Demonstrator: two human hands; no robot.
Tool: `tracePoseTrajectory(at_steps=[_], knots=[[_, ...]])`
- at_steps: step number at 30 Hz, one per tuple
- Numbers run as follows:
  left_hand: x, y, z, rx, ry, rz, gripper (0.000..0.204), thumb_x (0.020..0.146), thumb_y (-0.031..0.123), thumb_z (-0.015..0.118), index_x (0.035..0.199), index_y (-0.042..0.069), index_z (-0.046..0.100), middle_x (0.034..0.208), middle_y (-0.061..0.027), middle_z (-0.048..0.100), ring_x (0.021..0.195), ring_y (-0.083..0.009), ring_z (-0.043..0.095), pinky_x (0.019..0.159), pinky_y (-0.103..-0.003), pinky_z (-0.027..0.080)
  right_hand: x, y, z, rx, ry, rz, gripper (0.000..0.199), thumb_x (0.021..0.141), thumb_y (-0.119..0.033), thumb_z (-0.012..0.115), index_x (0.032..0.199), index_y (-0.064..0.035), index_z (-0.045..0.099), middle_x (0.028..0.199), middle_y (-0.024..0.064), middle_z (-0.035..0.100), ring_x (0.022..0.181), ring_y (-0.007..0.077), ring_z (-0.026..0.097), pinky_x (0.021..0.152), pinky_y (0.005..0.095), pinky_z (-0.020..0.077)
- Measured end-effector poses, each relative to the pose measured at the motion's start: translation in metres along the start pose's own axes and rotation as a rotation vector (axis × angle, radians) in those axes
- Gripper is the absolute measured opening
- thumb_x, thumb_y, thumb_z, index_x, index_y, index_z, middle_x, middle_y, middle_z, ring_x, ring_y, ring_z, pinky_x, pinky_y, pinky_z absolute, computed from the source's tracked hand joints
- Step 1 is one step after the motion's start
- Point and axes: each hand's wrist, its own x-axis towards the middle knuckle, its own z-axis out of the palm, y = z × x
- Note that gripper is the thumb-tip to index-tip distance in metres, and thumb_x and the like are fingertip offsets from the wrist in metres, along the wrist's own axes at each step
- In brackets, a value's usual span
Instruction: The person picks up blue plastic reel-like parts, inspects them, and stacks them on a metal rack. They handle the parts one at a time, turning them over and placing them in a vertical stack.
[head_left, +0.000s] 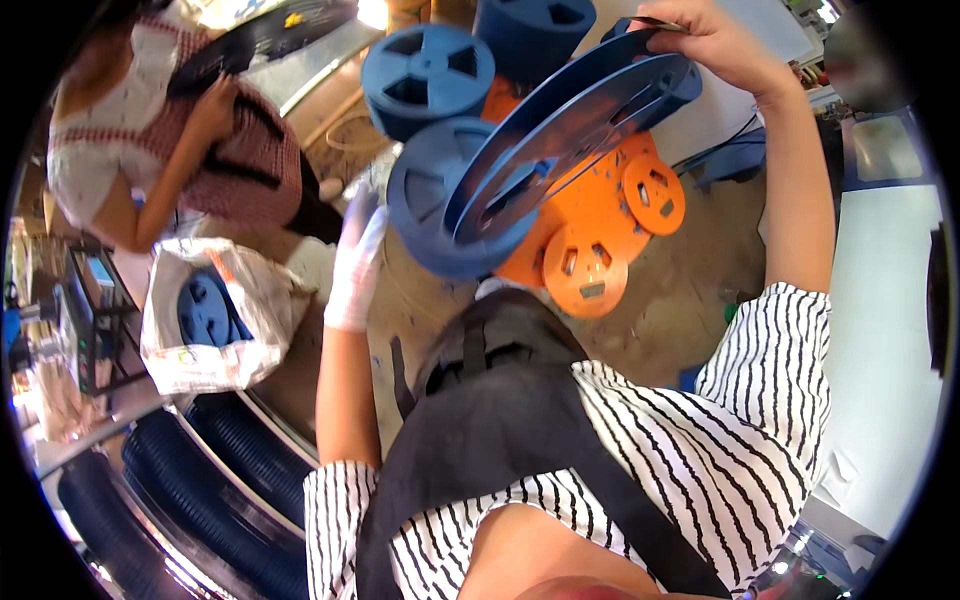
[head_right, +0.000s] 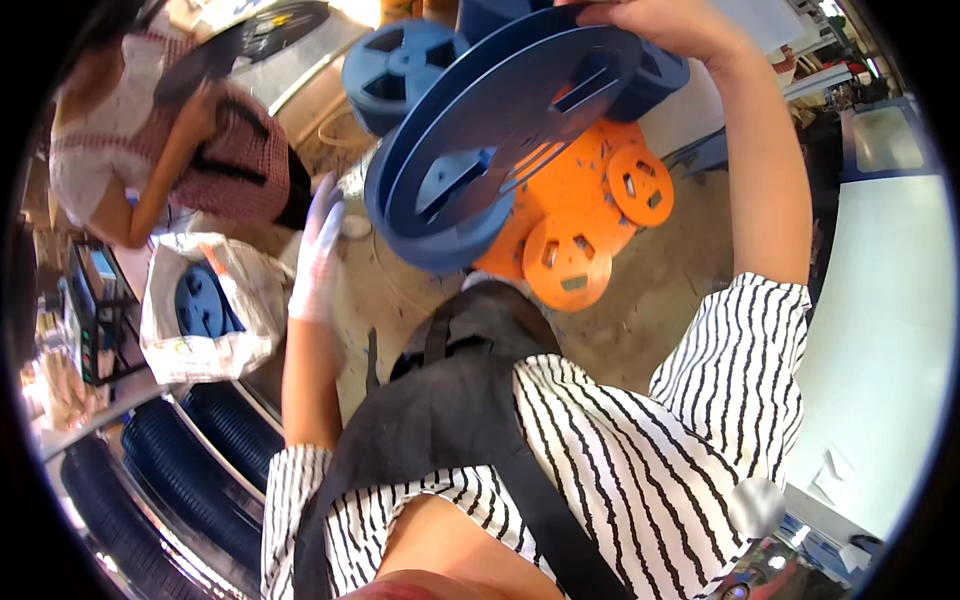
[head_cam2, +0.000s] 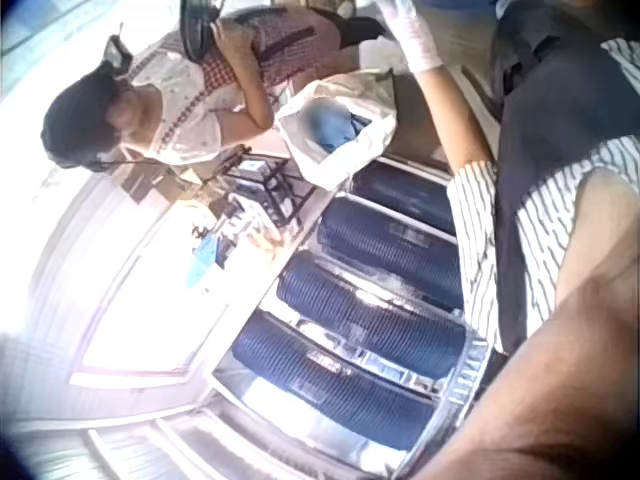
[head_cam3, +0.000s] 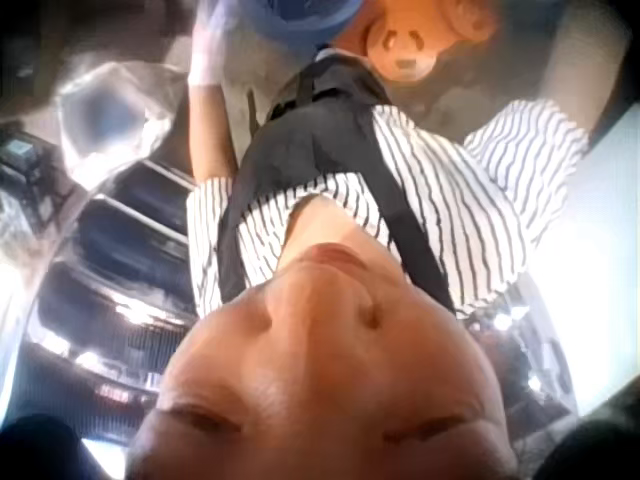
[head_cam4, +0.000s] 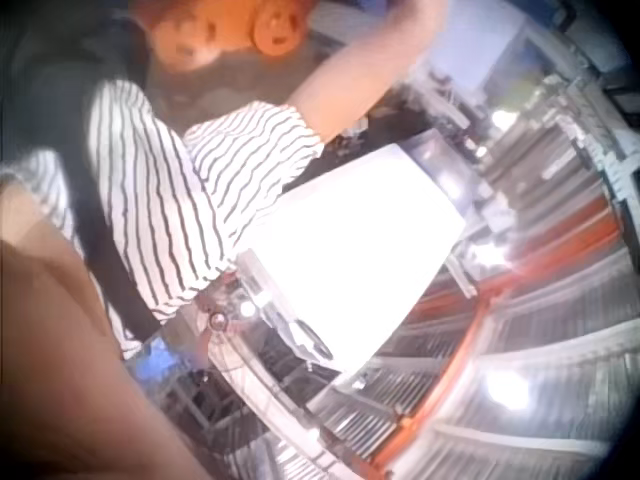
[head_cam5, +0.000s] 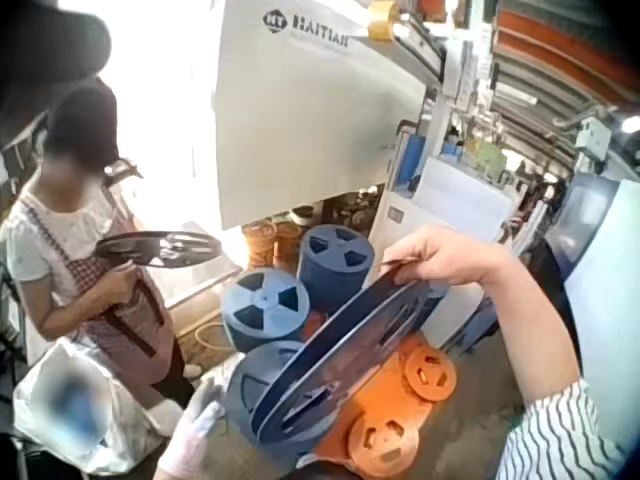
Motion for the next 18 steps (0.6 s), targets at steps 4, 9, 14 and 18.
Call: tracePoseTrajectory(at_steps=[4,9,14,18], knots=[[-0.051,0.031,0.034,-0.368,-0.582,-0.331,0.072,0.09,0.033,0.069,0.146,0.001,0.037,0.137,-0.0128,0.051,0.125,-0.0199,0.05,0.106,-0.033,0.04,0.015,-0.127,0.056,0.066,-0.299,-0.042,0.02,0.083,0.005,0.063,0.102,0.0014,0.067,0.087,0.0076,0.069,0.082,0.013,0.062,0.078,0.0277,0.0483],[-0.07,0.007,0.067,-0.68,-0.314,-0.261,0.072,0.086,0.034,0.074,0.142,0.001,0.042,0.132,-0.0122,0.055,0.122,-0.0205,0.053,0.104,-0.034,0.044,0.082,-0.143,0.104,0.091,-0.506,-0.439,0.017,0.083,0.0,0.063,0.1,0.0007,0.066,0.088,0.0094,0.07,0.08,0.0196,0.063,0.078,0.031,0.0492],[-0.102,0.003,0.075,-0.75,-0.173,-0.134,0.073,0.082,0.036,0.078,0.137,0.001,0.047,0.127,-0.0115,0.059,0.119,-0.0211,0.056,0.101,-0.036,0.047,0.104,-0.178,0.137,0.333,-0.461,-0.623,0.008,0.086,-0.004,0.064,0.092,-0.0002,0.065,0.083,0.0081,0.068,0.077,0.0176,0.062,0.075,0.0314,0.0488],[-0.125,0.008,0.08,-0.724,-0.034,-0.067,0.073,0.078,0.037,0.082,0.134,0.001,0.051,0.123,-0.011,0.062,0.117,-0.0216,0.058,0.099,-0.037,0.05,0.069,-0.204,0.118,0.667,0.002,-0.539,0.005,0.087,-0.004,0.063,0.089,-0.0012,0.066,0.081,0.0075,0.066,0.075,0.0174,0.062,0.072,0.0322,0.0486]])
